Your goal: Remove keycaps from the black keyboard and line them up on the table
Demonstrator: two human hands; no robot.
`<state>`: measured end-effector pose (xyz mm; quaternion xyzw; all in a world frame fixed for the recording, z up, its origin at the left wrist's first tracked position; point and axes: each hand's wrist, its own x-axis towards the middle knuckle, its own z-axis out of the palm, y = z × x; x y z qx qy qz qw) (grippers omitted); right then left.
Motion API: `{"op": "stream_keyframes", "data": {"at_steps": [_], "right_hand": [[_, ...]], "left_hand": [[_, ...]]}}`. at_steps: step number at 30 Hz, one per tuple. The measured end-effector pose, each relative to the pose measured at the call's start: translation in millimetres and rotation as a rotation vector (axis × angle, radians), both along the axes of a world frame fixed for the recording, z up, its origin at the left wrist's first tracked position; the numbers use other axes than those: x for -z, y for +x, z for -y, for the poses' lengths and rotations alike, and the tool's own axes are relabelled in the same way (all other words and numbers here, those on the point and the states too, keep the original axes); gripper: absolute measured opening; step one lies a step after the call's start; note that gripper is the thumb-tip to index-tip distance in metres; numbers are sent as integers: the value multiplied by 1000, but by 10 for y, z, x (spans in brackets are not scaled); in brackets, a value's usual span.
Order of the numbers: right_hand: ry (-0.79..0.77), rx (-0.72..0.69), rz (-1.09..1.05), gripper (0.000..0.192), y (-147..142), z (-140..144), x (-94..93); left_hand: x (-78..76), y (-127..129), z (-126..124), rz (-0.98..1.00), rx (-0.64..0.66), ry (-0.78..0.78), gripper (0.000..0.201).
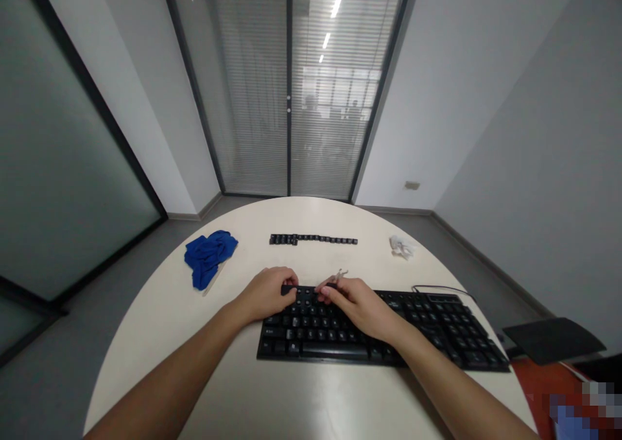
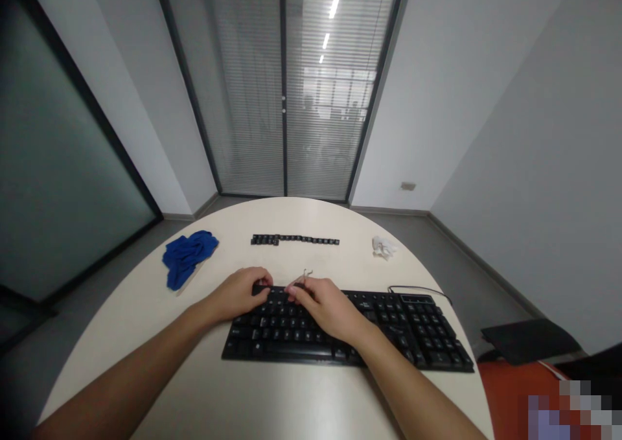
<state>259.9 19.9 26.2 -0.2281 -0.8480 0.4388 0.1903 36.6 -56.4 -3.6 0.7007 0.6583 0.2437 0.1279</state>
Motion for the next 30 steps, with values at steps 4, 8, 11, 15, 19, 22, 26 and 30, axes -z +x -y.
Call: {"op": "stream_keyframes", "data": {"at_steps": [4, 8, 11, 15, 19, 22, 26, 30], "right_hand": [[42, 44, -10, 33, -30, 1, 34], [114, 58, 7, 35, -27, -35, 73], [130, 72, 31, 38, -32, -46, 108], [143, 104, 29, 39, -48, -58, 162], [53, 140, -14, 43, -59, -106, 228], [-31, 146, -46, 45, -63, -146, 270], [-59, 184, -66, 48, -66, -177, 305], [-116, 194, -98, 51, -72, -191, 312]], "left_hand": [[71, -31, -4, 151, 118, 49, 22], [22, -8, 13, 171, 221, 63, 22], [-14, 53, 44, 184, 212, 51, 21], [10, 178, 75, 149, 135, 66, 25], [41, 247, 72, 120, 127, 83, 22], [42, 251, 61, 131, 129, 80, 19], [47, 250, 54, 133, 99, 84, 18], [35, 269, 59, 108, 89, 106, 19]]}}
